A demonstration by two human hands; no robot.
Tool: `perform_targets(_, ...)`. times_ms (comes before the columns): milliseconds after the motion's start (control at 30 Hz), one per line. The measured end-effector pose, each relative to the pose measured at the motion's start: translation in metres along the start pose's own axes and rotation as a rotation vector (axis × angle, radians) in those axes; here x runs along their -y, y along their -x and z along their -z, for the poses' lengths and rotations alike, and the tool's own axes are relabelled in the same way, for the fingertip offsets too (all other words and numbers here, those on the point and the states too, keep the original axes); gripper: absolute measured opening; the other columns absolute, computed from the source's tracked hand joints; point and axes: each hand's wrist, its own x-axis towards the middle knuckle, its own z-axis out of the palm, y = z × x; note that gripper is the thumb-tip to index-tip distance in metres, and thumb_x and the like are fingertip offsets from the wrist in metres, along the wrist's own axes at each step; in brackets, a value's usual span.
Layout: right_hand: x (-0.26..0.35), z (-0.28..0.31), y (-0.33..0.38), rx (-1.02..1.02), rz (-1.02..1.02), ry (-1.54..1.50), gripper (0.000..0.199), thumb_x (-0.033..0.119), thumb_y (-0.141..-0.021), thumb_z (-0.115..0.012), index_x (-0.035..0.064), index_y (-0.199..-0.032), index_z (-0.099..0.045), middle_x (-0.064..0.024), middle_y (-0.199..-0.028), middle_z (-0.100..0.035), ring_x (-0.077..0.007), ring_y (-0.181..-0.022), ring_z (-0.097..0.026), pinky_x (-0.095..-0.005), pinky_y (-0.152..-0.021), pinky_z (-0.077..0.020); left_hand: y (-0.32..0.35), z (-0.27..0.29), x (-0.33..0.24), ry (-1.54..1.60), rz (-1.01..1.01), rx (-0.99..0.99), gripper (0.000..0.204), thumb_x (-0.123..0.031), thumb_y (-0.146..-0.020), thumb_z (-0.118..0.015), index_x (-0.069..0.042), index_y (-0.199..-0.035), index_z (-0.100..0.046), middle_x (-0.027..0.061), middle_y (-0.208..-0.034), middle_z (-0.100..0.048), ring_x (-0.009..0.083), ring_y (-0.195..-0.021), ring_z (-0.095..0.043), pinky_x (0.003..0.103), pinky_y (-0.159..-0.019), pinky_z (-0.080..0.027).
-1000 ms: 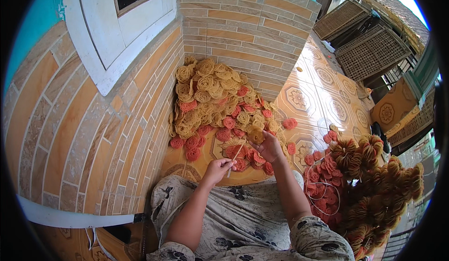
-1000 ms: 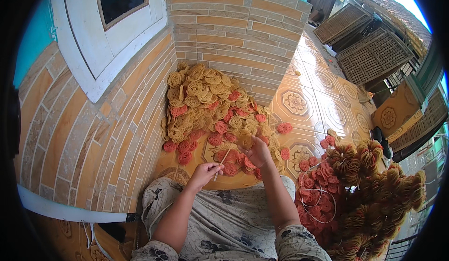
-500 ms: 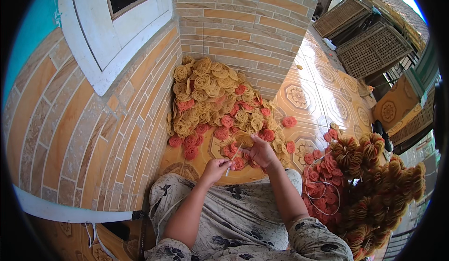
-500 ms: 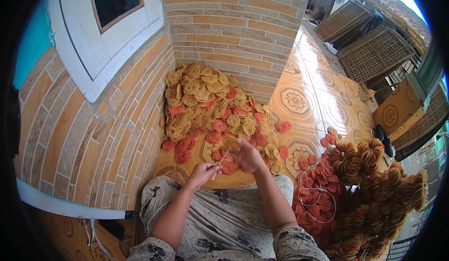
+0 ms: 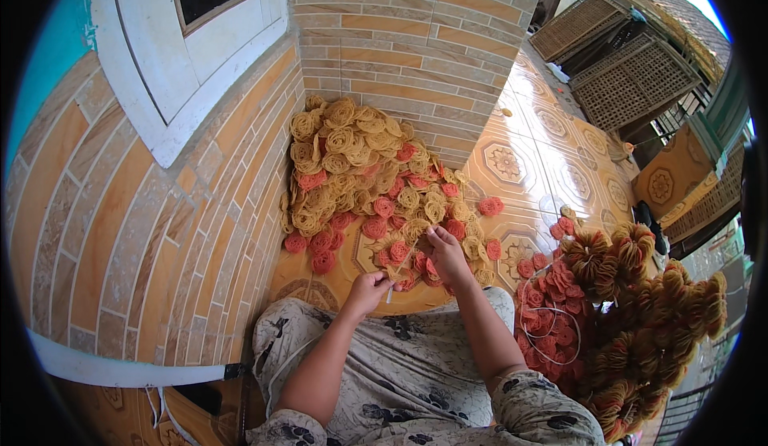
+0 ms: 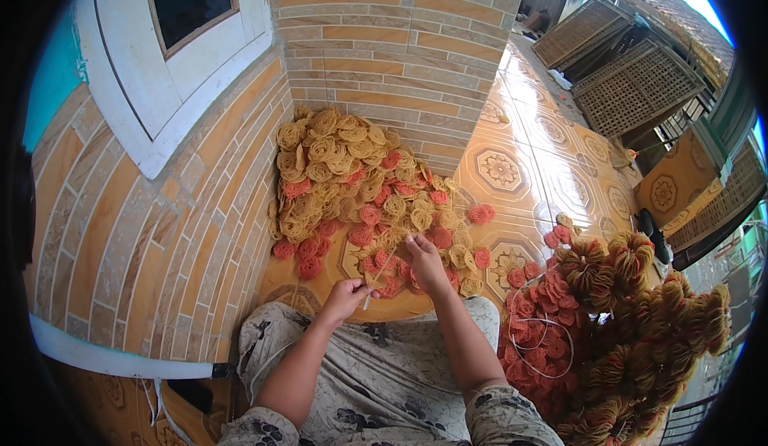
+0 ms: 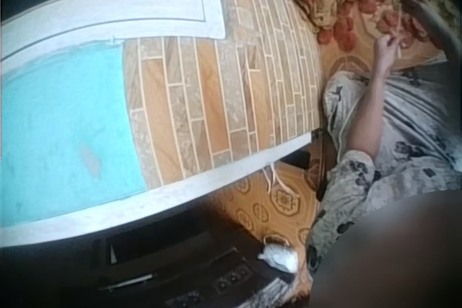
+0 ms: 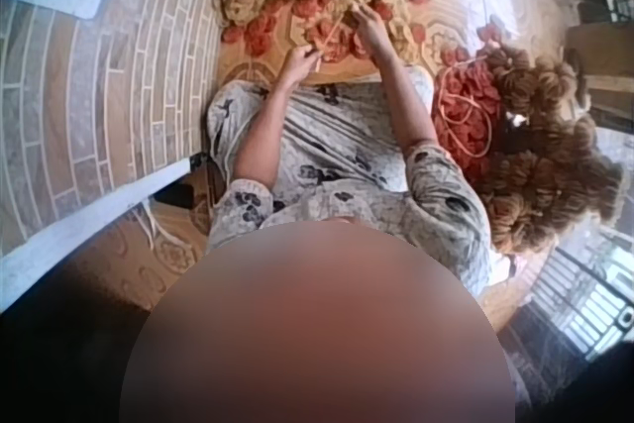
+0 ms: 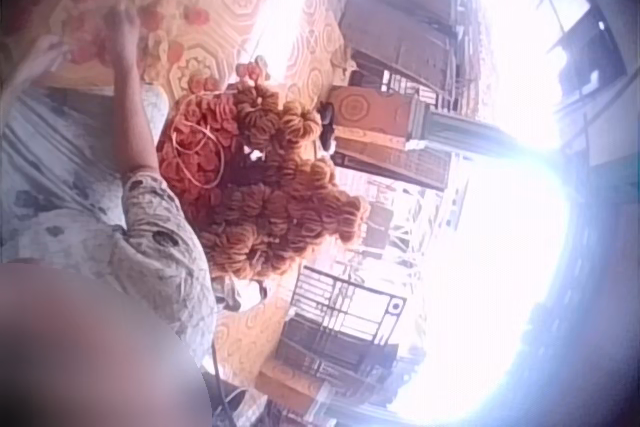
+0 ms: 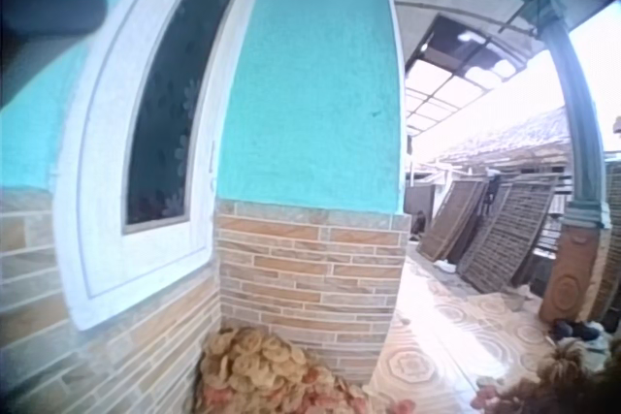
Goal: The person sits on a tiled floor and repeatedly picks up small yellow and red coiled items, threading them onto a white string. They continue this process, accumulating a growing bundle of items on the string.
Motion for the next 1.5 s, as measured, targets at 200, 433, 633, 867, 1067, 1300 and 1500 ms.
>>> perform_targets(200, -0.003, -0.004, 0.000, -0.014, 0.130, 0.236, 0.017, 0.019, -0.100, -0.048, 0.0036, -0.098, -0.056, 0.0032, -0.087, -0.056, -0.0056, -0.081, -0.053, -0.0258, -0.082, -0.0462, 0.002, 0.001, -0.006, 0.038, -0.008, -0.010, 0.021, -0.014, -0.096, -0.055, 0.002, -0.103, -0.068, 0.0031, -0.088, -0.069, 0.0084, -0.083, -0.060, 0.024, -0.078, -0.046)
perform_targets(433, -0.012, -0.006, -0.002, -0.080, 0.289, 0.653, 0.027, 0.022, -0.100, -0.049, -0.0032, -0.107, -0.055, -0.0092, -0.092, -0.066, -0.0134, -0.083, -0.063, -0.0275, -0.075, -0.0477, 0.002, 0.000, -0.008, 0.058, 0.013, -0.021, 0.021, -0.014, -0.095, -0.056, 0.003, -0.099, -0.068, 0.0030, -0.086, -0.070, 0.0084, -0.081, -0.060, 0.024, -0.078, -0.045)
perform_targets(633, -0.002, -0.018, 0.010, 0.143, 0.396, 1.012, 0.028, 0.026, -0.096, -0.054, -0.0002, -0.105, -0.061, -0.0151, -0.091, -0.066, -0.0275, -0.082, -0.065, -0.0326, -0.076, -0.0486, -0.003, 0.000, 0.004, 0.138, -0.008, -0.075, 0.021, -0.013, -0.095, -0.056, 0.003, -0.099, -0.068, 0.0041, -0.086, -0.070, 0.0091, -0.080, -0.061, 0.024, -0.076, -0.046)
perform_targets(867, 0.002, 0.024, -0.059, -0.337, 0.363, 1.349, 0.029, 0.024, -0.089, -0.059, 0.0027, -0.109, -0.062, -0.0189, -0.106, -0.063, -0.0357, -0.099, -0.061, -0.0419, -0.084, -0.0476, -0.024, 0.007, 0.017, -0.017, -0.011, -0.148, 0.019, -0.014, -0.095, -0.056, 0.000, -0.098, -0.069, 0.0018, -0.084, -0.070, 0.0070, -0.073, -0.057, 0.024, -0.070, -0.044)
perform_targets(1067, -0.017, 0.047, -0.081, -0.252, 0.351, 1.739, 0.026, 0.022, -0.089, -0.058, 0.0058, -0.108, -0.062, -0.0124, -0.108, -0.064, -0.0341, -0.088, -0.062, -0.0375, -0.080, -0.0484, -0.038, 0.010, 0.013, -0.225, 0.098, -0.080, 0.021, -0.016, -0.095, -0.056, 0.000, -0.093, -0.069, 0.0003, -0.086, -0.069, 0.0076, -0.078, -0.057, 0.024, -0.074, -0.044)
perform_targets(1300, -0.005, 0.024, -0.063, -0.063, -0.130, 0.362, 0.031, 0.023, -0.098, -0.051, -0.0053, -0.106, -0.061, -0.0101, -0.095, -0.067, -0.0195, -0.086, -0.067, -0.0322, -0.081, -0.0495, -0.038, 0.019, 0.008, 0.052, -0.014, -0.070, 0.023, -0.015, -0.095, -0.055, 0.001, -0.105, -0.068, 0.0010, -0.087, -0.069, 0.0076, -0.082, -0.059, 0.024, -0.080, -0.044)
perform_targets(1500, -0.003, 0.003, -0.052, 0.070, -0.089, 0.467, 0.033, 0.025, -0.098, -0.052, -0.0046, -0.109, -0.061, -0.0084, -0.096, -0.066, -0.0170, -0.090, -0.065, -0.0294, -0.086, -0.0478, -0.039, 0.018, 0.010, -0.004, 0.013, -0.085, 0.022, -0.014, -0.096, -0.055, 0.001, -0.105, -0.068, 0.0021, -0.087, -0.069, 0.0080, -0.084, -0.059, 0.024, -0.081, -0.044)
